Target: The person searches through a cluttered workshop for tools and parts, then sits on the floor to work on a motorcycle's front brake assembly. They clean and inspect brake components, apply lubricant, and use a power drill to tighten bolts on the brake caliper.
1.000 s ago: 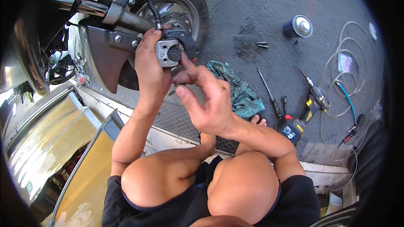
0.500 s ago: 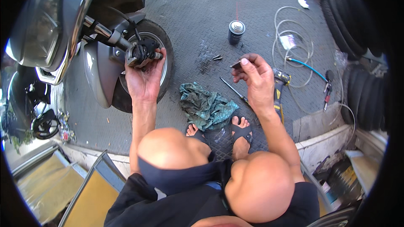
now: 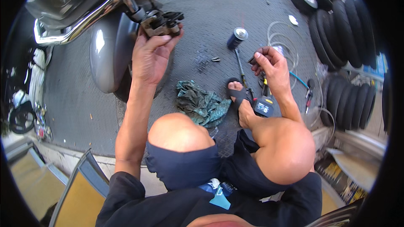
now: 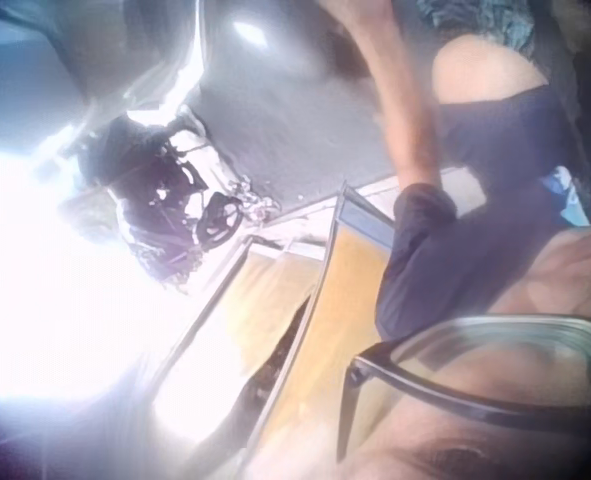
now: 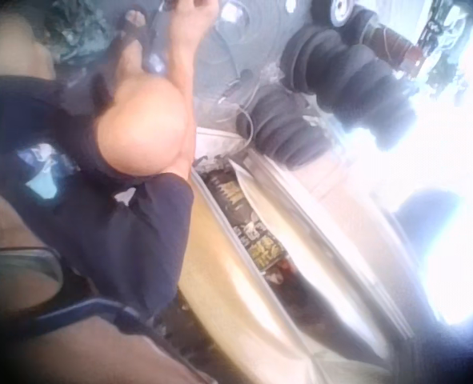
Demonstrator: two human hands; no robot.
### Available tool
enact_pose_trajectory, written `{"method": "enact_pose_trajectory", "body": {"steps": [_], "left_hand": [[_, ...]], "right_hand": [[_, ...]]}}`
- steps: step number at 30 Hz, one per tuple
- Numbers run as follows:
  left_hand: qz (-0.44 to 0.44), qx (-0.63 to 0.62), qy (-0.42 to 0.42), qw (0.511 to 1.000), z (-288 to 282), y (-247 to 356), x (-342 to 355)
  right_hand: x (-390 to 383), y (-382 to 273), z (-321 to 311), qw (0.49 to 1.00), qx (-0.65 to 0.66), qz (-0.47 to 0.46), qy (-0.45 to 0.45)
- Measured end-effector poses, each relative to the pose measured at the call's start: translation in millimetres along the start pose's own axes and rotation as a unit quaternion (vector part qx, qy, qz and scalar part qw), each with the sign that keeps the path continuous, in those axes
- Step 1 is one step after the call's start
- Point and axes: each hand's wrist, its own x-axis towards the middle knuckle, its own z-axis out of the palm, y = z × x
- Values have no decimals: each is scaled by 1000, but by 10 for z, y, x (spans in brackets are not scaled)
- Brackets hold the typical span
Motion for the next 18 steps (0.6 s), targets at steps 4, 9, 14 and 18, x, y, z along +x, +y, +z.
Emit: {"method": "enact_pose_trajectory", "body": {"steps": [4, 9, 14, 18], "left_hand": [[-35, 70, 60, 995, 143, 88, 152], [-99, 184, 157, 965, 379, 353, 243], [-122, 266, 234, 927, 705, 349, 387], [-93, 262, 282, 918, 794, 173, 470]], "right_hand": [[503, -24, 329, 993, 44, -23, -104], [1209, -37, 801, 955, 199, -57, -212], [1799, 52, 1061, 907, 330, -105, -240], [2069, 15, 1254, 853, 387, -167, -308]]}}
